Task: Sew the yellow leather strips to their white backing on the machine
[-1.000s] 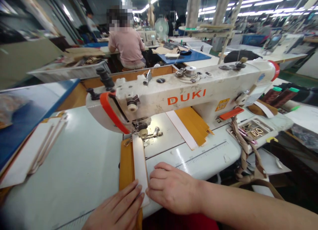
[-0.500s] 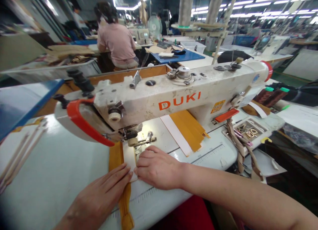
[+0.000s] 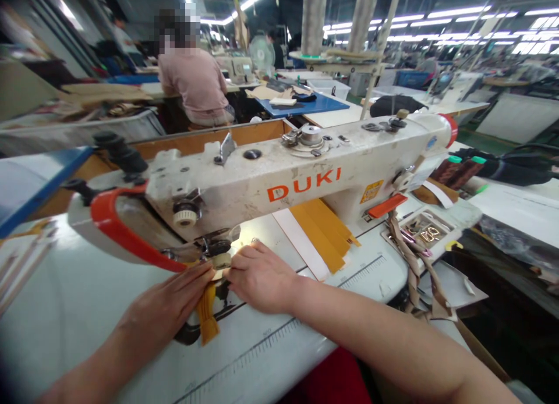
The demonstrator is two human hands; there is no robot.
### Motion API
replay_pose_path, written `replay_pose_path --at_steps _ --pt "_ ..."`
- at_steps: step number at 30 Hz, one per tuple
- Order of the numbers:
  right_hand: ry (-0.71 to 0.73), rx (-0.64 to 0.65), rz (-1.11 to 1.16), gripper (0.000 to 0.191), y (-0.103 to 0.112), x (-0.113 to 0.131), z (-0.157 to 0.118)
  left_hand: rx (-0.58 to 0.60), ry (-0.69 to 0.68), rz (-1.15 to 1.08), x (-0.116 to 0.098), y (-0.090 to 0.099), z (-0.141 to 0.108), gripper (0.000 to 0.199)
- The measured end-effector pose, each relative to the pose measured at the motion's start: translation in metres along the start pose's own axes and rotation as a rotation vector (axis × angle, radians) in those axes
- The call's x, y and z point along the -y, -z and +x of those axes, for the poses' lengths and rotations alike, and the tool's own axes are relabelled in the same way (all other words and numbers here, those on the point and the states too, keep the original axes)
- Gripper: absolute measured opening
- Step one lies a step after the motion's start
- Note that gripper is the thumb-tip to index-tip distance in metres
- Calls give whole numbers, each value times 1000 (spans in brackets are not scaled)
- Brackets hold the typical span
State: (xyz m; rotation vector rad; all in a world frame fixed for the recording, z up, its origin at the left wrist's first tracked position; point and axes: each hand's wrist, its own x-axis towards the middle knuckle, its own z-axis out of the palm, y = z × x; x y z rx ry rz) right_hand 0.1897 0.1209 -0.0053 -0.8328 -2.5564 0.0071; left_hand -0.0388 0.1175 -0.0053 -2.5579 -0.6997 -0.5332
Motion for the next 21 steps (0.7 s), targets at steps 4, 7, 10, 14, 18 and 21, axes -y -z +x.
replay_pose_path --at_steps 4,7,10,14,18,21 --pt "-9 -39 -31 27 0 1 -1 12 -7 16 9 -2 5 45" --pt "-4 -69 -31 28 1 1 -1 -1 6 15 12 -4 9 43" --pt "25 -107 -23 23 2 1 -3 -14 61 31 10 -7 8 36" --pt "26 -164 -3 21 5 4 -9 8 88 84 -7 4 -8 44" --pt "56 -208 26 20 5 5 -13 88 114 124 -48 34 -41 39" --pt "87 -208 50 21 6 6 -13 221 193 29 -76 58 -58 43"
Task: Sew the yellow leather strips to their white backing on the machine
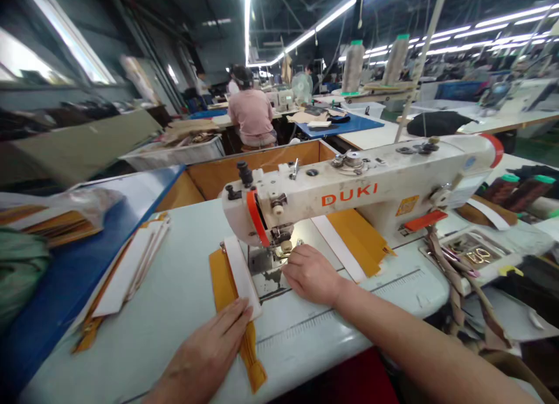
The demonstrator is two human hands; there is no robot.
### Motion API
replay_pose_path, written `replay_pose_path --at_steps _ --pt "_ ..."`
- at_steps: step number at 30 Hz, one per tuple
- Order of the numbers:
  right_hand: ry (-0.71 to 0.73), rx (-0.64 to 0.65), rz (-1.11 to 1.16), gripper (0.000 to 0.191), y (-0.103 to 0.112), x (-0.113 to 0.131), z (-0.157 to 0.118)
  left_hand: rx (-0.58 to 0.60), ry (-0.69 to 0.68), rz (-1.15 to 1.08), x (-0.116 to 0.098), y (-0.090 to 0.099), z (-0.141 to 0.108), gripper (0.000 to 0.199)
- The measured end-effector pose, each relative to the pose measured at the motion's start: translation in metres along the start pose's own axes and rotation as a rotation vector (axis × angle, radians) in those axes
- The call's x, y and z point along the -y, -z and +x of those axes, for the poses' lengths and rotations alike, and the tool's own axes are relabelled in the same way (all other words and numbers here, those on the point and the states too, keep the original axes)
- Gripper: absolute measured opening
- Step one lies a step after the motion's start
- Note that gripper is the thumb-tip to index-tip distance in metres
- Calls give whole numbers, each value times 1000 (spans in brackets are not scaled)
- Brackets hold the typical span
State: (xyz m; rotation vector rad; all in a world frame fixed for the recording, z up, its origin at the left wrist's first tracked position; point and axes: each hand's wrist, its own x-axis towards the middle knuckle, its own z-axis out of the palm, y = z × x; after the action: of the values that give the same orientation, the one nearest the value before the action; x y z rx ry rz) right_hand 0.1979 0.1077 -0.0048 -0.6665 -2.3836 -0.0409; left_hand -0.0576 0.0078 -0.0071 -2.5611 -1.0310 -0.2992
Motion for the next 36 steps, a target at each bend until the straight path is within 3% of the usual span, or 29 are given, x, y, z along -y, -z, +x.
replay_pose_path --at_steps 3,6,8,10,13,18,21,23,26,28,32,36 --pt "28 16 14 22 6 11 0 116 105 -146 -2 21 0 48" --pt "52 39 54 21 16 36 -3 243 158 -219 13 38 24 53" --pt "61 45 106 20 24 56 -8 415 181 -308 24 45 46 56" --pt "54 42 164 20 34 76 -16 547 175 -405 31 46 67 45" --pt "-3 31 236 21 50 97 -31 634 173 -480 35 42 85 27" --pt "-141 38 287 22 71 115 -52 723 316 -688 46 43 85 18" --pt "-224 114 432 20 67 124 -53 648 457 -855 58 52 76 12" --pt "-366 186 586 19 56 129 -45 546 652 -1091 62 56 66 21" --pt "-732 213 833 41 32 131 -22 279 1046 -1533 57 55 50 28" --pt "-835 205 987 47 14 128 -4 111 1202 -1672 49 49 42 36" --pt "-805 300 922 23 -16 117 21 -77 1292 -1691 41 32 41 54" --pt "-828 386 761 18 -28 109 29 -201 1317 -1624 58 10 56 63"
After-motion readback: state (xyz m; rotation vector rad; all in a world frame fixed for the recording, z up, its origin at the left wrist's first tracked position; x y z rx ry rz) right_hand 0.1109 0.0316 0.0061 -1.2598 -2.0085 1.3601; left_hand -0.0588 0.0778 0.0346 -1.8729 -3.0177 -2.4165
